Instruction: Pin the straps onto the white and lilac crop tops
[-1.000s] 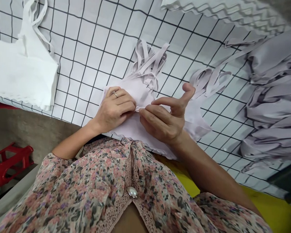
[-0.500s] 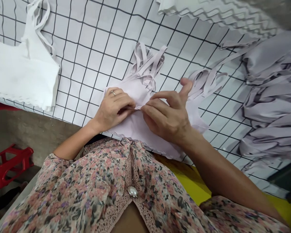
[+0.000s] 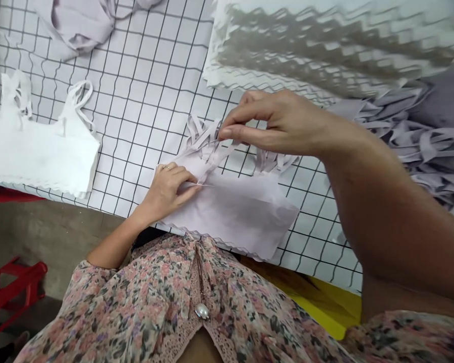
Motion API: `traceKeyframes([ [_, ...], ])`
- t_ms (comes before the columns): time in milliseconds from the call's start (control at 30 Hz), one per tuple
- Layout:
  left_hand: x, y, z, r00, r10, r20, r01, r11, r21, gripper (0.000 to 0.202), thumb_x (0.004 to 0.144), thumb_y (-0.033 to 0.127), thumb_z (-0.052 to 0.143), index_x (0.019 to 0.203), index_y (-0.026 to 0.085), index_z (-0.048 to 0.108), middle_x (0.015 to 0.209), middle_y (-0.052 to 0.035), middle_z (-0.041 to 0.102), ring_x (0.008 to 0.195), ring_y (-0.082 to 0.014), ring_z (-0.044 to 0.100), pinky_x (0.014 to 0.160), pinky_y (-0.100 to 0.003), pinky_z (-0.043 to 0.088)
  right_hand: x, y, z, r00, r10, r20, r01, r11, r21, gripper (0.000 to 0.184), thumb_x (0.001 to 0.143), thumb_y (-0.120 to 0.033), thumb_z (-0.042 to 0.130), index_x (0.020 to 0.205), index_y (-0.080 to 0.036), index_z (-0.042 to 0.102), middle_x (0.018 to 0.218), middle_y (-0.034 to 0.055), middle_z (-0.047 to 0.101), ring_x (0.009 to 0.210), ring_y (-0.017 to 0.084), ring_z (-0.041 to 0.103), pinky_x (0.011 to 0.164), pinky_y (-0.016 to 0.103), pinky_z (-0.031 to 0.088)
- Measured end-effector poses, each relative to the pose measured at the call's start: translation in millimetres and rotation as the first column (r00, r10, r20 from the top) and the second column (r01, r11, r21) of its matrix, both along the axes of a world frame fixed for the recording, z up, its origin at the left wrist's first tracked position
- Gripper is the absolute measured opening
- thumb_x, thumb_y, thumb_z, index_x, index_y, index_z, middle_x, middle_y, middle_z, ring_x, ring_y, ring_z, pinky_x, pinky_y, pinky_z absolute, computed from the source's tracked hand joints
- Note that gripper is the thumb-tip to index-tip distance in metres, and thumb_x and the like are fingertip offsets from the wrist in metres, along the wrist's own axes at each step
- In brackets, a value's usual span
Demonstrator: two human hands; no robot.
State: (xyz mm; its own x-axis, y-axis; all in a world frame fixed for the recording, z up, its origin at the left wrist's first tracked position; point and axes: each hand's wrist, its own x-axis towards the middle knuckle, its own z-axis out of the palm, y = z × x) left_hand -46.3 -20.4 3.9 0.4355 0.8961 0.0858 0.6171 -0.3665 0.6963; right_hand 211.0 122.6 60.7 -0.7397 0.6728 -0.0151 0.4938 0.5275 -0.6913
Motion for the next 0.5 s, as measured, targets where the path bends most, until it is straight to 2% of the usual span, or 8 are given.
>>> traceKeyframes([
  [133, -6, 4, 8.3, 1.000, 0.006, -0.030, -0.007, 0.999, -0.037, 0.021, 0.113, 0.034, 0.060, 0.100, 0.022, 0.073, 0.093, 0.0007, 0.081, 0.088, -0.0181, 0.066, 0.084, -0.036, 0.038, -16, 14, -13.4, 1.000, -0.021, -0.020, 0.023, 0.994, 0.104, 0.028, 0.107, -0.044, 0.065, 0.094, -0.025, 0.080, 0.081, 0.0015, 0.067, 0.088, 0.019, 0.059, 0.086, 0.037, 0.051],
  [233, -8, 4, 7.0, 0.994, 0.047, -0.095, -0.048, 0.999, -0.001, 0.021, 0.112, 0.034, 0.061, 0.100, 0.022, 0.073, 0.090, 0.0002, 0.080, 0.083, -0.0181, 0.066, 0.084, -0.036, 0.038, -28, 22, -36.5, 0.997, -0.052, -0.050, 0.059, 0.987, 0.149, 0.023, 0.107, -0.040, 0.063, 0.100, -0.026, 0.081, 0.084, 0.0015, 0.068, 0.094, 0.020, 0.058, 0.096, 0.040, 0.051],
  [367, -9, 7, -2.4, 0.986, 0.102, -0.132, -0.093, 0.993, 0.069, 0.018, 0.111, 0.036, 0.064, 0.101, 0.022, 0.071, 0.090, 0.0000, 0.080, 0.081, -0.0181, 0.068, 0.085, -0.037, 0.041, -37, 37, -69.5, 0.994, -0.086, -0.066, 0.097, 0.975, 0.200, 0.024, 0.107, -0.033, 0.058, 0.103, -0.026, 0.081, 0.087, 0.0021, 0.070, 0.102, 0.023, 0.058, 0.107, 0.048, 0.048],
  [433, -10, 10, -6.2, 0.983, 0.121, -0.141, -0.105, 0.988, 0.112, 0.016, 0.109, 0.035, 0.069, 0.100, 0.022, 0.070, 0.091, -0.0007, 0.080, 0.083, -0.0190, 0.069, 0.085, -0.037, 0.043, -36, 38, -77.2, 0.993, -0.107, -0.051, 0.116, 0.967, 0.227, 0.023, 0.107, -0.030, 0.058, 0.108, -0.026, 0.081, 0.097, 0.0038, 0.075, 0.107, 0.025, 0.060, 0.109, 0.050, 0.049],
  [500, -12, 8, -7.0, 0.978, 0.165, -0.124, -0.138, 0.970, 0.200, 0.015, 0.105, 0.037, 0.074, 0.104, 0.022, 0.070, 0.096, -0.0031, 0.078, 0.090, -0.0211, 0.069, 0.087, -0.039, 0.048, -33, 24, -75.0, 0.984, -0.174, -0.036, 0.177, 0.945, 0.276, 0.024, 0.106, -0.029, 0.059, 0.119, -0.025, 0.079, 0.115, 0.0075, 0.077, 0.116, 0.028, 0.063, 0.111, 0.052, 0.050],
])
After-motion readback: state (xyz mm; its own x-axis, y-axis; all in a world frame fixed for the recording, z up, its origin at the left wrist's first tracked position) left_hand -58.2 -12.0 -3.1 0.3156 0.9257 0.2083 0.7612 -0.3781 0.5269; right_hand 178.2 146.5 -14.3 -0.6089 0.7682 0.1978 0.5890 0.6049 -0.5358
